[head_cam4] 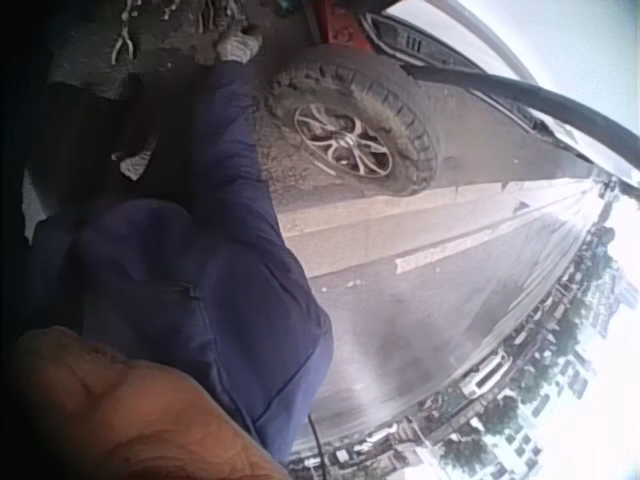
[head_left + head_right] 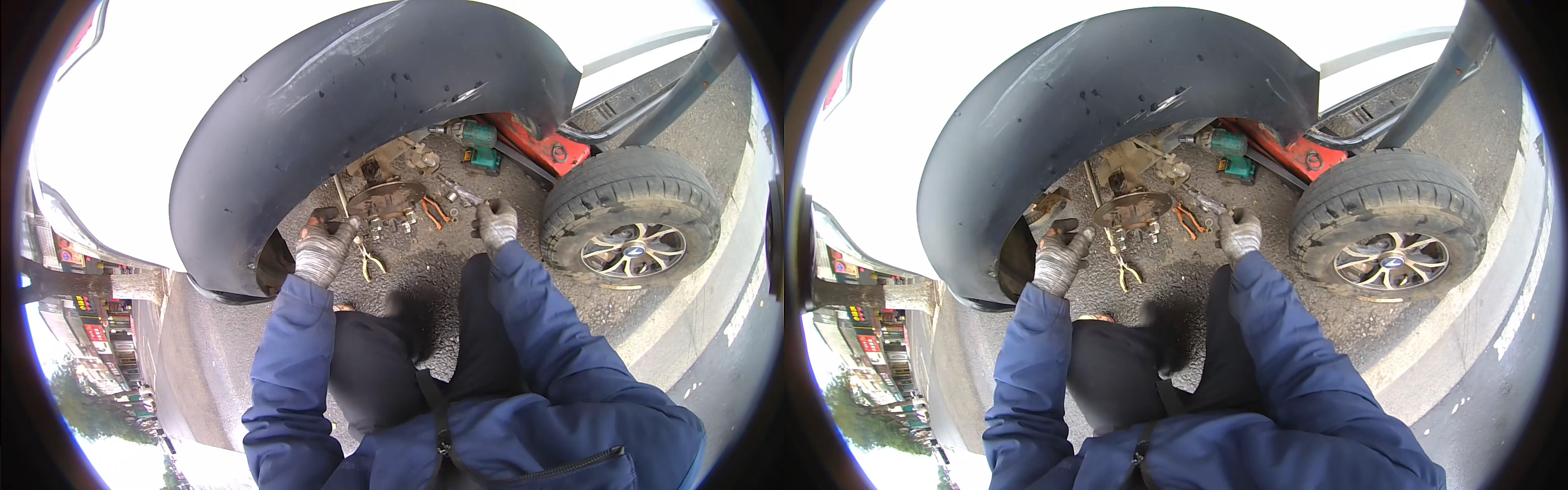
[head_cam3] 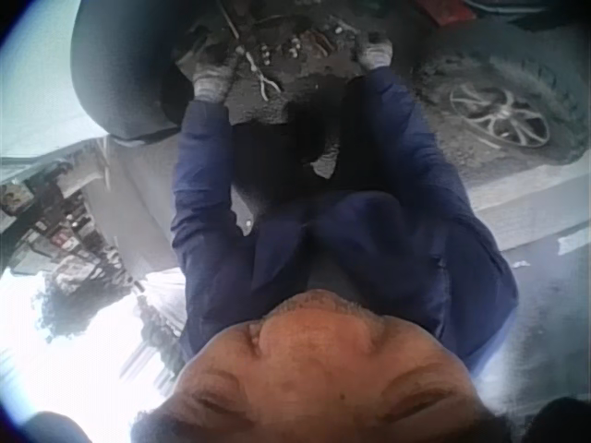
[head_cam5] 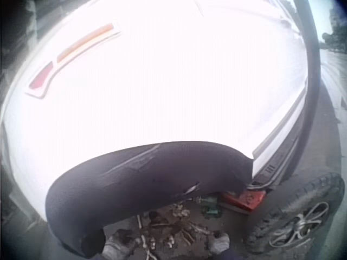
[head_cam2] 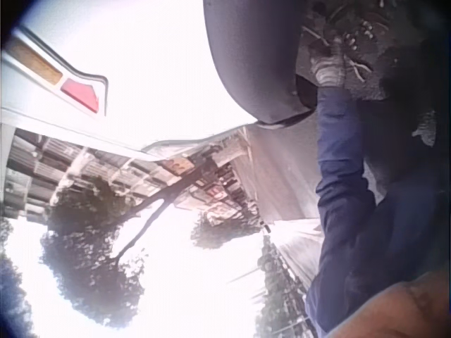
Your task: The person kneels beside a car with the wheel removed and applies grease to the brake caliper guide pins. They then install the greased pins into the brake caliper and secure the caliper onto the brake rotor using bolts.
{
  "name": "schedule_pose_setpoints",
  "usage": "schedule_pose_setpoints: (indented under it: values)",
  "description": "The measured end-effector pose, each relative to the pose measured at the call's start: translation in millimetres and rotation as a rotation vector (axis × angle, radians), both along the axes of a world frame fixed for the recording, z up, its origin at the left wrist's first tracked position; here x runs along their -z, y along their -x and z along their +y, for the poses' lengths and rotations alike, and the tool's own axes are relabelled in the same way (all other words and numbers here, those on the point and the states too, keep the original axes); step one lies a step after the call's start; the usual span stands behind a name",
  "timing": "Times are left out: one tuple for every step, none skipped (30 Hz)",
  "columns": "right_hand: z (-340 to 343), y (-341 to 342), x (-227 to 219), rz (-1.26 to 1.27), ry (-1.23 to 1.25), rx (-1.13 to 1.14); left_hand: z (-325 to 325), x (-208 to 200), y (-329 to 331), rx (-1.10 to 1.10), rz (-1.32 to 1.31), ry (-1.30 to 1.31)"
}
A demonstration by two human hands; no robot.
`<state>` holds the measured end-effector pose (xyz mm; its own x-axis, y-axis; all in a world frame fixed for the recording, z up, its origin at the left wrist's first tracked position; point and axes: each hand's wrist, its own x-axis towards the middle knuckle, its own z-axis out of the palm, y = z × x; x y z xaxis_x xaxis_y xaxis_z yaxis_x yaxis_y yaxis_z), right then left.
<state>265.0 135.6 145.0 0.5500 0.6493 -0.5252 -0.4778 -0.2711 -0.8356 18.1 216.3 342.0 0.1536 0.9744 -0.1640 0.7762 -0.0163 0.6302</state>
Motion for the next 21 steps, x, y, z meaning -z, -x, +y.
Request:
schedule_pose_setpoints:
  values:
    - [13.5, 1.9, 8.9, 0.035, 0.023, 0.004, 5.2, 5.4, 6.2, 0.001, 0.044, -0.011]
    - [25.5, 5.6, 18.2, 0.049, 0.019, -0.014, 9.0, 13.1, 10.4, -0.035, 0.015, 0.028]
    - [37.3, 10.7, 27.5, 0.006, 0.024, -0.023, 11.6, 22.0, 12.8, -0.069, -0.011, 0.067]
    - [48.4, 16.2, 36.6, 0.002, 0.073, -0.038, 14.6, 30.7, 13.9, -0.114, -0.033, 0.108]
    - [57.6, 22.1, 45.6, 0.043, 0.068, -0.008, 17.3, 40.2, 12.3, -0.087, 0.066, 0.082]
    - [66.2, 27.8, 54.1, 0.104, 0.075, 0.02, 20.1, 47.8, 10.6, -0.036, 0.192, 0.07]
    - [72.8, 33.4, 62.3, 0.169, 0.089, 0.051, 24.8, 51.6, 10.4, -0.041, 0.082, 0.172]
    - [77.7, 39.6, 69.9, 0.188, 0.088, 0.064, 27.0, 54.2, 10.9, -0.083, 0.014, 0.339]
    - [81.8, 44.9, 77.0, 0.205, 0.085, 0.078, 27.1, 57.8, 9.9, -0.083, 0.013, 0.374]
    - [86.0, 49.1, 83.5, 0.249, 0.102, 0.091, 26.8, 60.7, 9.0, -0.081, 0.017, 0.399]
    - [88.9, 52.6, 89.5, 0.285, 0.093, 0.036, 28.1, 62.3, 8.6, -0.081, -0.067, 0.471]
    - [91.5, 56.0, 94.7, 0.287, 0.066, 0.023, 29.6, 65.0, 7.1, -0.097, -0.071, 0.49]
    - [92.7, 59.4, 99.5, 0.304, 0.031, 0.036, 32.3, 66.4, 6.8, -0.11, -0.113, 0.514]
    - [94.5, 61.9, 103.8, 0.351, 0.033, 0.046, 35.4, 67.8, 6.5, -0.097, -0.161, 0.535]
    - [95.4, 64.5, 107.8, 0.369, 0.001, 0.048, 38.0, 69.4, 6.6, -0.113, -0.173, 0.57]
    - [96.3, 66.8, 111.3, 0.351, -0.034, 0.052, 41.5, 70.9, 6.7, -0.119, -0.192, 0.596]
    - [97.0, 68.8, 114.7, 0.351, -0.046, 0.046, 44.4, 72.5, 7.0, -0.133, -0.206, 0.615]
    - [97.9, 70.6, 117.8, 0.381, -0.035, 0.03, 48.4, 73.7, 7.1, -0.18, -0.215, 0.678]
    - [99.1, 72.3, 120.6, 0.413, -0.048, 0.027, 49.4, 76.9, 6.6, -0.162, -0.249, 0.704]
    - [100.3, 73.5, 123.1, 0.405, -0.051, 0.036, 51.1, 79.4, 5.8, -0.172, -0.247, 0.722]
    - [102.0, 74.7, 125.2, 0.416, -0.055, 0.034, 53.3, 80.4, 5.1, -0.19, -0.231, 0.766]
